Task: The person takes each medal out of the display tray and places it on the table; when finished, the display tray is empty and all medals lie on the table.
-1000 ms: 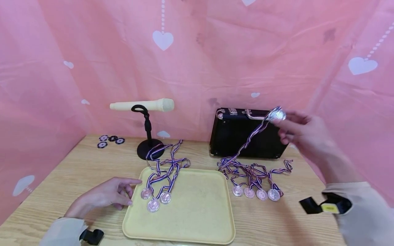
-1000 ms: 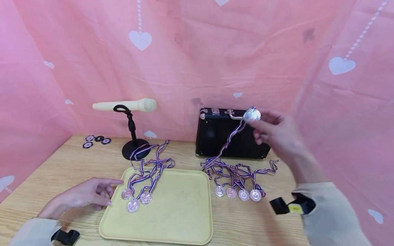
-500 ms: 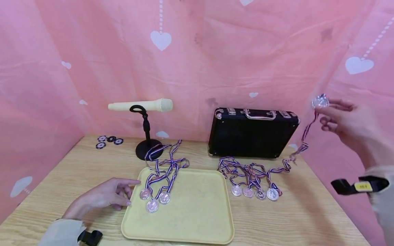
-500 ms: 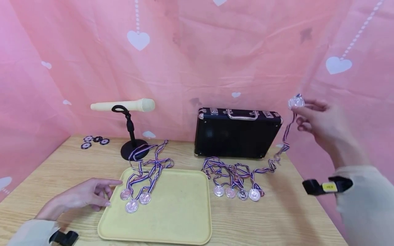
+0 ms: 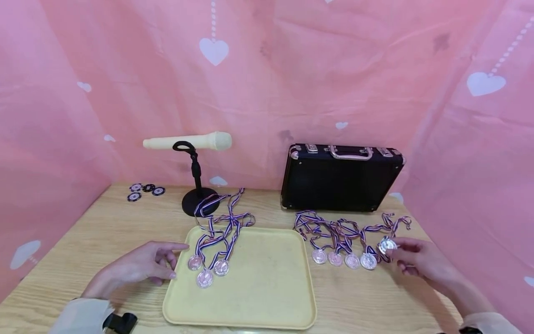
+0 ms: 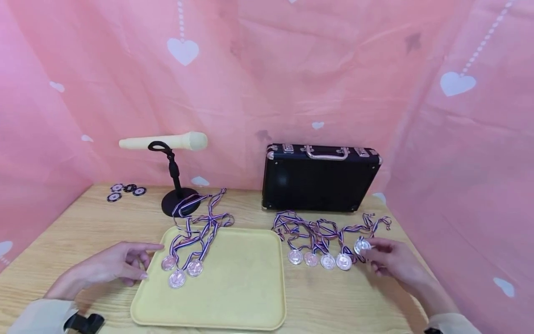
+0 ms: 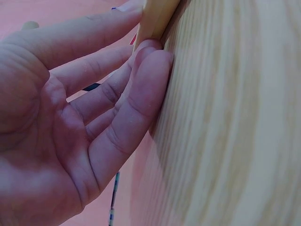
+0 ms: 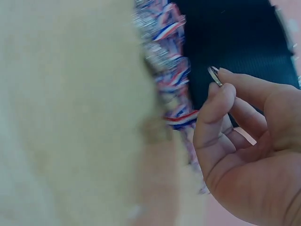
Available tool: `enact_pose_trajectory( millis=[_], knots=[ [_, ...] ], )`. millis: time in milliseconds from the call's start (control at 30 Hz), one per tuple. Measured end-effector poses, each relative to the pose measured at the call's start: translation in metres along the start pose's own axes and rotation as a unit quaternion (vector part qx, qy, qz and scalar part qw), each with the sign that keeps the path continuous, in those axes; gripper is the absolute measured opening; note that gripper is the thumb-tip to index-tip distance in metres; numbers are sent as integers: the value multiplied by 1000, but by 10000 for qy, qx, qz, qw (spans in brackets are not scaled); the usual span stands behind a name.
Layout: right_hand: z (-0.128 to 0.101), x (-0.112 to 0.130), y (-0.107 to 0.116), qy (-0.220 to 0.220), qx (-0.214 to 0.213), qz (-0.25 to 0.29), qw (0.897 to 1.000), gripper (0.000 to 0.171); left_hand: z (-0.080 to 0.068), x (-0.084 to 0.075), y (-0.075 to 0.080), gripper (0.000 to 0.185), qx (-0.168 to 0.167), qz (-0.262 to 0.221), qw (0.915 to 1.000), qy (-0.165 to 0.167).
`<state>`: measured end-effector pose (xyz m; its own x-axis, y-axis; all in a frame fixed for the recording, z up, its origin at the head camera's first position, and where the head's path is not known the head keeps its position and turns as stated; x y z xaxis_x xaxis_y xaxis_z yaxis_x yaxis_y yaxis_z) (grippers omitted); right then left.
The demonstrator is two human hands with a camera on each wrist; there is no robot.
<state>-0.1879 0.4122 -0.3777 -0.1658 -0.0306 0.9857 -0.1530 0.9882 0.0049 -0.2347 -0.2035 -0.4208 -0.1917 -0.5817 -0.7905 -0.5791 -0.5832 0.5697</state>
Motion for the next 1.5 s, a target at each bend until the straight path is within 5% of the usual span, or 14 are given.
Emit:
enact_pose_trajectory(
  millis=[233, 433, 700, 1033, 1500],
  knots=[
    [0, -28, 1, -238, 190, -220, 9993, 30, -1, -1, 2, 75, -6, -11, 10000, 26],
    [-3, -31, -1, -310, -9, -864, 9958, 45, -1, -2, 3, 75, -43, 31, 9999, 103],
    [-7, -29, 0, -311, -526, -1103, 9920, 28, -1, -1, 4, 76, -66, 53, 9998, 206],
    [-11, -21, -3, 180, -1586, -2736, 9485, 31, -2, -1, 2, 75, -33, 100, 9999, 26],
    [-19, 2, -3, 668, -1662, -2674, 9468, 21, 0, 0, 2, 74, -50, 95, 9997, 223]
  ],
)
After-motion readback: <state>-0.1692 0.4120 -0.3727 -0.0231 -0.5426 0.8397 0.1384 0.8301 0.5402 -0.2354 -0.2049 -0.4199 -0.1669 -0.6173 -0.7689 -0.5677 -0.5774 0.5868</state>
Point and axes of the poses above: each hand's wrist, its own z-axis towards the middle knuckle, its own y-axis out of the back of the hand, x = y × z, the point moved 7 cm from there along z, towards the middle knuckle, and after that the axes turned 14 degrees about z, right-handed, at the moved point
